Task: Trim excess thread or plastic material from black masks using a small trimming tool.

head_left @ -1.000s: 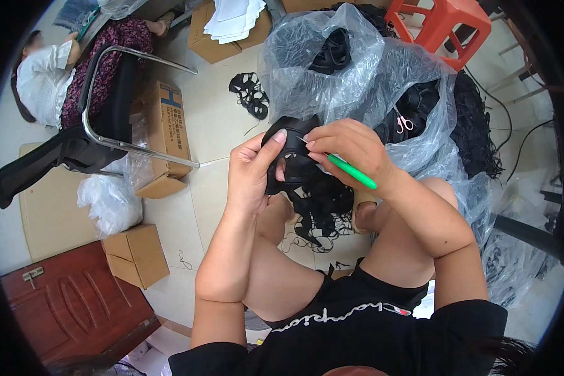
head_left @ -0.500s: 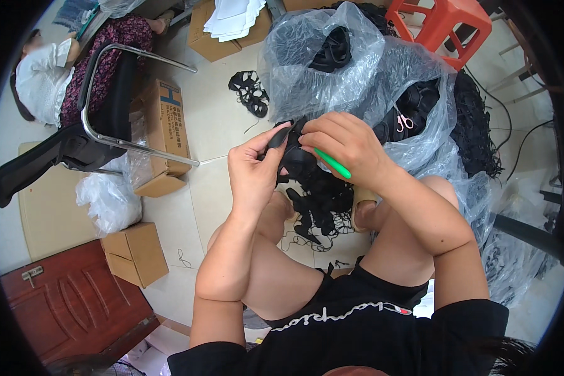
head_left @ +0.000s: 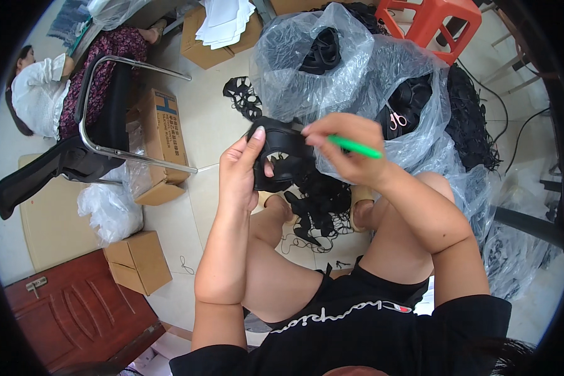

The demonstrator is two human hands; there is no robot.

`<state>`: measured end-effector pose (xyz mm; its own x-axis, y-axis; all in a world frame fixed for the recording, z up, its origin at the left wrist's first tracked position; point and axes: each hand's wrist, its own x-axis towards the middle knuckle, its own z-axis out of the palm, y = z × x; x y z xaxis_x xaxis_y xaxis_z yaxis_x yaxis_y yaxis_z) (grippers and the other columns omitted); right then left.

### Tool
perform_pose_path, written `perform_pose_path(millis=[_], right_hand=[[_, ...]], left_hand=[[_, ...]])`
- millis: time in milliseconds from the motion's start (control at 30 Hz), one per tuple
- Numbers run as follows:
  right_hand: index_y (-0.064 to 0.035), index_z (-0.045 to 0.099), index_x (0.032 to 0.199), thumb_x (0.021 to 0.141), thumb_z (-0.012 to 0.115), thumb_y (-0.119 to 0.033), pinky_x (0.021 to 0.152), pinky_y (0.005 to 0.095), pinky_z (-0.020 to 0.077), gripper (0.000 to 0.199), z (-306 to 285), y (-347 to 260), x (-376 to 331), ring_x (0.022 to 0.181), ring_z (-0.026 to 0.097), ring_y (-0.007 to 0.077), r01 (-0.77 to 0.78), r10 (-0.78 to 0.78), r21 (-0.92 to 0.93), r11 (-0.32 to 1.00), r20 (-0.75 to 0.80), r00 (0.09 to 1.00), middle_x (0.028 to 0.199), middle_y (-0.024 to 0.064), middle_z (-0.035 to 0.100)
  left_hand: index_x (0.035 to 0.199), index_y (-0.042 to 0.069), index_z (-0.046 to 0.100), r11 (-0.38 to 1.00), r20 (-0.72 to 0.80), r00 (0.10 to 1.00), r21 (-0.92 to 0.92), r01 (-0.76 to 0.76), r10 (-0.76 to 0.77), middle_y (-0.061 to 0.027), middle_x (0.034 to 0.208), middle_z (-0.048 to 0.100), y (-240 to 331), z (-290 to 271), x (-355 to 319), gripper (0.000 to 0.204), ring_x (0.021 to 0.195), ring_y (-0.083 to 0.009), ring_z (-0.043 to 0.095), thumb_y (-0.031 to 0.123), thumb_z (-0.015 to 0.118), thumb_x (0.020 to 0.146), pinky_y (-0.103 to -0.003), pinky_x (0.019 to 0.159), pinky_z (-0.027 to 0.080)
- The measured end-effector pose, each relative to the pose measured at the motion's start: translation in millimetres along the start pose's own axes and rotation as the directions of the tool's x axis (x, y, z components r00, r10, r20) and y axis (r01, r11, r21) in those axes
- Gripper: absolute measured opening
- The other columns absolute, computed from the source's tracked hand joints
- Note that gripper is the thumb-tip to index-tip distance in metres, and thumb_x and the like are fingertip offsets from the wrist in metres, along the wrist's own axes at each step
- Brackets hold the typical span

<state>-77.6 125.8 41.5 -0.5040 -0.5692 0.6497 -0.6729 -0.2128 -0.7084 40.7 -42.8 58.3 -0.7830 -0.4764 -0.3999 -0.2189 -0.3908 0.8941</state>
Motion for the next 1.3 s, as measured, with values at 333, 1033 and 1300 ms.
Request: perform_pose_path(millis=[333, 1033, 1300], right_hand=[[-0.0101, 0.057, 0.096, 0.094, 0.056, -0.032, 0.091, 0.0258, 0.0368, 0.022, -7, 43, -1, 0.09, 0.05, 0.0089, -0.831, 0.6, 0.49, 0.262, 0.592, 0.538, 0.09, -0.0026, 0.056], [-0.0024, 0.045, 0.084, 0.071, 0.07, 0.004, 0.068, 0.0346, 0.0468, 0.029, 9, -9, 7, 0.089, 0.059, 0.0272, -0.119, 0.077, 0.179, 0.977, 0.224, 0.971, 0.088, 0.011, 0.053], [-0.0014, 0.047, 0.085, 0.075, 0.069, -0.006, 0.068, 0.0356, 0.0474, 0.025, 3, 2, 8, 0.085, 0.059, 0.0327, -0.198, 0.173, 0.048, 0.979, 0.314, 0.934, 0.087, 0.0133, 0.057]], left_hand=[[0.099, 0.005, 0.059, 0.776, 0.174, 0.981, -0.606, 0.177, -0.087, -0.0021, 0.078, 0.061, 13, -15, 7, 0.024, 0.054, -0.0102, 0.045, 0.026, 0.049, 0.097, -0.03, 0.067, 0.046], [0.097, -0.001, 0.063, 0.864, 0.531, 0.782, 0.503, 0.019, -0.326, -0.001, 0.085, 0.063, 9, 7, -5, 0.033, 0.079, -0.0068, 0.057, 0.025, 0.075, 0.08, -0.023, 0.071, 0.046], [0.085, -0.004, 0.066, 0.414, 0.623, 0.75, 0.636, -0.651, 0.223, -0.0063, 0.06, 0.054, -10, 8, -4, 0.026, 0.06, -0.0072, 0.048, 0.022, 0.066, 0.087, -0.027, 0.053, 0.039]])
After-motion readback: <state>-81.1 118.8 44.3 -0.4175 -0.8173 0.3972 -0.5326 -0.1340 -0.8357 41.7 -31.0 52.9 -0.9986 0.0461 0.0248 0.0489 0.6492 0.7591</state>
